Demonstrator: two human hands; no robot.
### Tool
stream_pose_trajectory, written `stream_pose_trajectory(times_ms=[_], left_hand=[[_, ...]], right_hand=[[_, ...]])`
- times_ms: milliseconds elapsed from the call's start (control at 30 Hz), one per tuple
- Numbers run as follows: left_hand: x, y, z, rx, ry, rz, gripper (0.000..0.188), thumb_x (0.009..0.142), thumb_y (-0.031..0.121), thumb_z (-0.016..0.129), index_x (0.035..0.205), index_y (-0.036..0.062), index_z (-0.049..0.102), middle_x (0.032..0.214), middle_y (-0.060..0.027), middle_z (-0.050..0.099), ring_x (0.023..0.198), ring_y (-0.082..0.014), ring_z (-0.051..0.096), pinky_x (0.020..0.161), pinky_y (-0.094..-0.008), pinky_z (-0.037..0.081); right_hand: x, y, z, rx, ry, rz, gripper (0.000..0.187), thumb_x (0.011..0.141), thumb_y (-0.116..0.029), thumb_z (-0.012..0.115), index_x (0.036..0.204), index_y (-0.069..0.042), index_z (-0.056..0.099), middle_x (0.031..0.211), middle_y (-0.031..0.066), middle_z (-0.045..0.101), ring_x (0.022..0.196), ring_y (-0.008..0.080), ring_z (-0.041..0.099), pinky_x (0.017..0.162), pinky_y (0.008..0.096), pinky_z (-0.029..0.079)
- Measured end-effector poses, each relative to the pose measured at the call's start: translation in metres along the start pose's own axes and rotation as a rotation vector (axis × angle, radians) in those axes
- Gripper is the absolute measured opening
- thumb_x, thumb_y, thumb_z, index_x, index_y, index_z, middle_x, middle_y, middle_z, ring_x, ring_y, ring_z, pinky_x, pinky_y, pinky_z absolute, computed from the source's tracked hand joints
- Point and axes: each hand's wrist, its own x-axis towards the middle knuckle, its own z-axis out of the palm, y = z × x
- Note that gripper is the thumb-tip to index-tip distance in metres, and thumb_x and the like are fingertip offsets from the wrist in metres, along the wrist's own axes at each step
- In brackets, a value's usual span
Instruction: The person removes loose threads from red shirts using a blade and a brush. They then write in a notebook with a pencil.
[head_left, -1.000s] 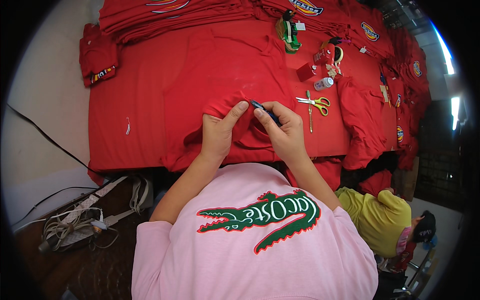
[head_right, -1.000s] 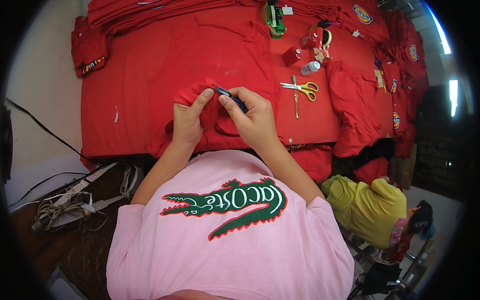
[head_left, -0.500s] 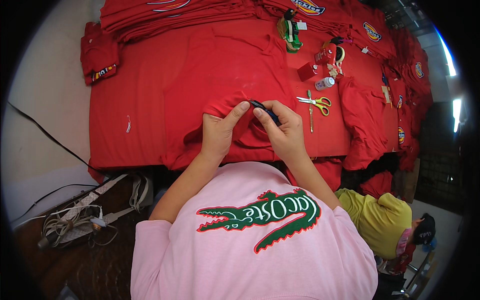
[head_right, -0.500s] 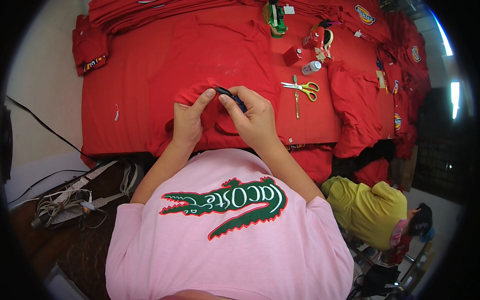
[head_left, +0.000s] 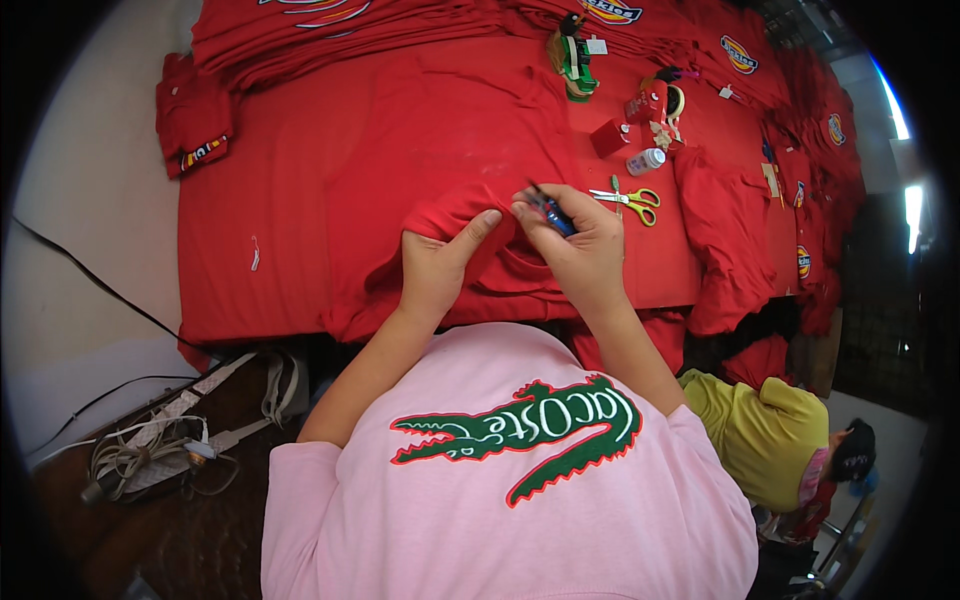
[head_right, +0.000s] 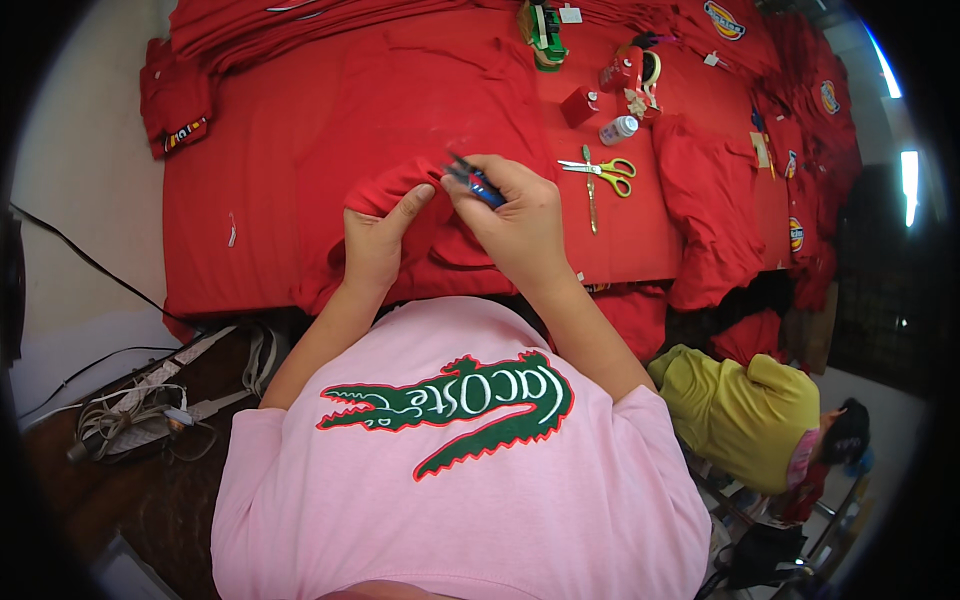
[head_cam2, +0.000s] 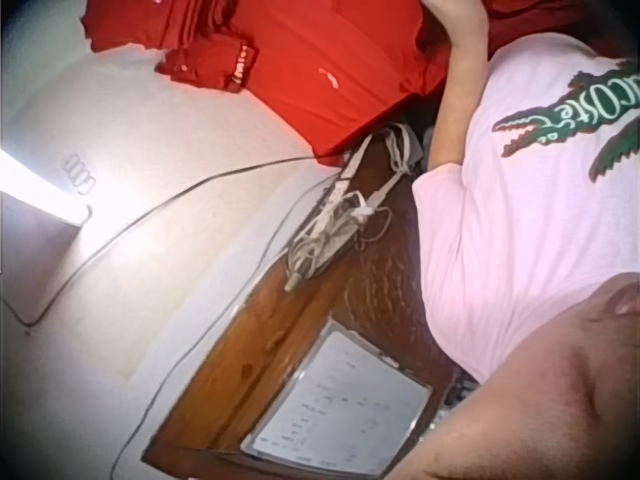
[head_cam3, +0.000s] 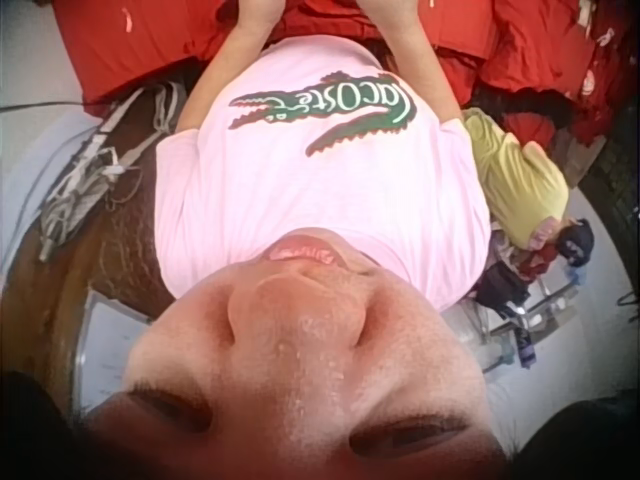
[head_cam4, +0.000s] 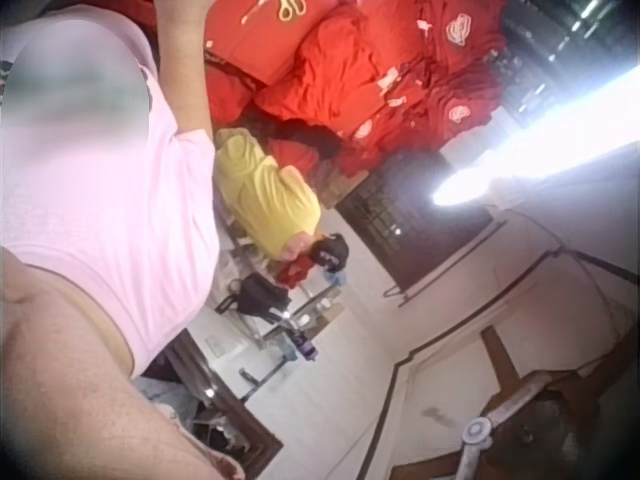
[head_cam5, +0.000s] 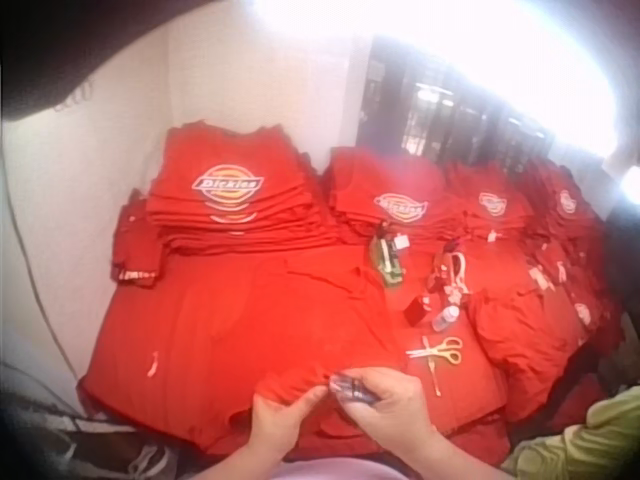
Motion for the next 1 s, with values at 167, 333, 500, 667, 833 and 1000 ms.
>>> stream_pose_trajectory(times_ms=[167, 333, 500, 667, 833, 1000], left_hand=[[-0.001, -0.005, -0.003, 0.035, -0.019, 0.074, 0.015, 0.098, 0.000, 0.071, 0.112, -0.0054, 0.075, 0.106, -0.0084, 0.078, 0.099, -0.0126, 0.071, 0.090, -0.0291, 0.057], [-0.002, -0.007, -0.016, 0.056, -0.122, 0.063, 0.015, 0.098, 0.000, 0.071, 0.112, -0.0047, 0.075, 0.104, -0.0081, 0.078, 0.097, -0.0132, 0.071, 0.087, -0.0302, 0.058], [-0.004, -0.002, -0.012, -0.117, -0.137, -0.040, 0.011, 0.098, 0.003, 0.073, 0.106, -0.0028, 0.077, 0.098, -0.0048, 0.077, 0.089, -0.0101, 0.069, 0.080, -0.0273, 0.056], [-0.005, 0.002, -0.017, -0.131, -0.050, -0.100, 0.014, 0.099, 0.005, 0.071, 0.110, -0.0024, 0.076, 0.103, -0.0073, 0.078, 0.091, -0.0131, 0.071, 0.084, -0.0288, 0.056], [-0.006, 0.007, -0.018, -0.219, 0.029, -0.112, 0.011, 0.099, 0.004, 0.071, 0.107, -0.0003, 0.077, 0.101, -0.0072, 0.079, 0.091, -0.0128, 0.072, 0.084, -0.0287, 0.057], [-0.002, 0.004, -0.013, -0.254, 0.054, -0.110, 0.011, 0.099, 0.003, 0.071, 0.108, 0.0009, 0.077, 0.103, -0.0071, 0.079, 0.093, -0.0130, 0.073, 0.085, -0.0289, 0.058]], right_hand=[[0.007, -0.006, 0.000, -0.338, -0.020, -0.307, 0.018, 0.085, -0.008, 0.078, 0.101, -0.001, 0.072, 0.083, 0.0101, 0.072, 0.074, 0.0184, 0.069, 0.067, 0.0318, 0.055], [0.011, -0.001, 0.002, 0.168, -0.237, 0.263, 0.012, 0.091, -0.012, 0.071, 0.099, -0.003, 0.070, 0.073, 0.0031, 0.064, 0.063, 0.0156, 0.060, 0.065, 0.0311, 0.053], [0.011, 0.016, 0.005, 0.935, -0.303, 0.785, 0.012, 0.099, -0.017, 0.068, 0.103, -0.007, 0.068, 0.073, -0.0079, 0.051, 0.060, 0.0036, 0.044, 0.063, 0.0253, 0.046], [0.009, 0.008, 0.008, 0.639, -0.234, 0.527, 0.015, 0.103, -0.020, 0.068, 0.106, -0.005, 0.067, 0.074, -0.0059, 0.053, 0.064, 0.0057, 0.046, 0.062, 0.0257, 0.043], [-0.013, -0.011, 0.009, 0.134, -0.073, 0.211, 0.021, 0.106, -0.022, 0.067, 0.106, 0.000, 0.066, 0.074, 0.0010, 0.057, 0.068, 0.0086, 0.047, 0.061, 0.0267, 0.040], [-0.028, -0.020, 0.017, 0.058, -0.062, 0.198, 0.019, 0.104, -0.019, 0.070, 0.102, 0.000, 0.067, 0.074, 0.0035, 0.056, 0.066, 0.0104, 0.048, 0.060, 0.0292, 0.041]])
